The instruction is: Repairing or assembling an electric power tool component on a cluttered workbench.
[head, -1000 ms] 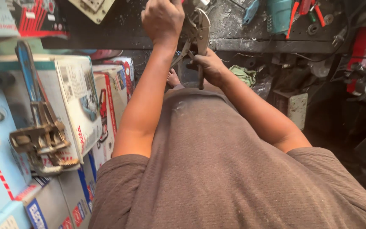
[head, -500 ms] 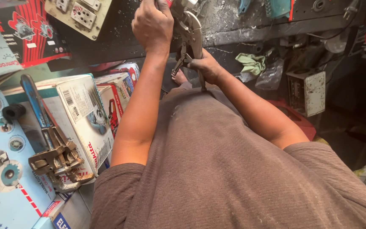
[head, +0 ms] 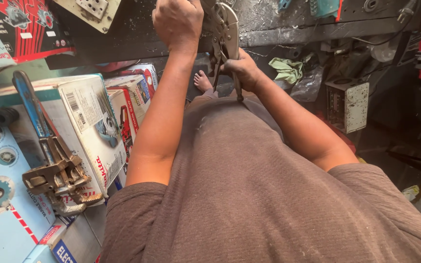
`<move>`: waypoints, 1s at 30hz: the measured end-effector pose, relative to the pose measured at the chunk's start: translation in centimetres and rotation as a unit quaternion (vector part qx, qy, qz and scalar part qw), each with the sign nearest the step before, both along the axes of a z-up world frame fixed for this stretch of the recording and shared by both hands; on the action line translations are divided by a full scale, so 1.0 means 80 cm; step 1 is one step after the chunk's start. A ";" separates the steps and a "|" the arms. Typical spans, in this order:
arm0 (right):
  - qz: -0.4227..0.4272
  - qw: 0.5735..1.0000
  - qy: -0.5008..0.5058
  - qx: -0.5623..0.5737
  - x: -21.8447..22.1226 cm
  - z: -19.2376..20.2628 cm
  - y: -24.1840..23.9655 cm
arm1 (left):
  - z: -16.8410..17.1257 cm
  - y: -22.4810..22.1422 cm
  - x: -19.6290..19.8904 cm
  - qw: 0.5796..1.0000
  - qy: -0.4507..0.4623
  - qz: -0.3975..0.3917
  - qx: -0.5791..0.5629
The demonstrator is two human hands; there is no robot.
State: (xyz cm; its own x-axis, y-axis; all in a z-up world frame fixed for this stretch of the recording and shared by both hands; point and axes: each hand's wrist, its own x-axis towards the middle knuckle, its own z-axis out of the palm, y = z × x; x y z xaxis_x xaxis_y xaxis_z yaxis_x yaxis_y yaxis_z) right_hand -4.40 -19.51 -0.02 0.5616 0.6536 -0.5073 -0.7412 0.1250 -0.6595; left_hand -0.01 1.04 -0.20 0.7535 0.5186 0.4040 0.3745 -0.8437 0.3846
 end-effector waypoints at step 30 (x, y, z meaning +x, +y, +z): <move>0.039 0.996 -0.076 0.005 0.002 0.012 0.008 | -0.025 0.003 -0.002 0.999 -0.040 -0.014 -0.010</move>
State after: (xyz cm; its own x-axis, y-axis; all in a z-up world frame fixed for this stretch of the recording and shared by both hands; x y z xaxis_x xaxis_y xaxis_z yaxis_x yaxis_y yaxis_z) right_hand -4.21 -18.88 0.94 0.5789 0.7029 -0.4133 -0.6399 0.0774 -0.7646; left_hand -0.15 1.31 -2.16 0.7334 0.5063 0.4536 0.3185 -0.8454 0.4287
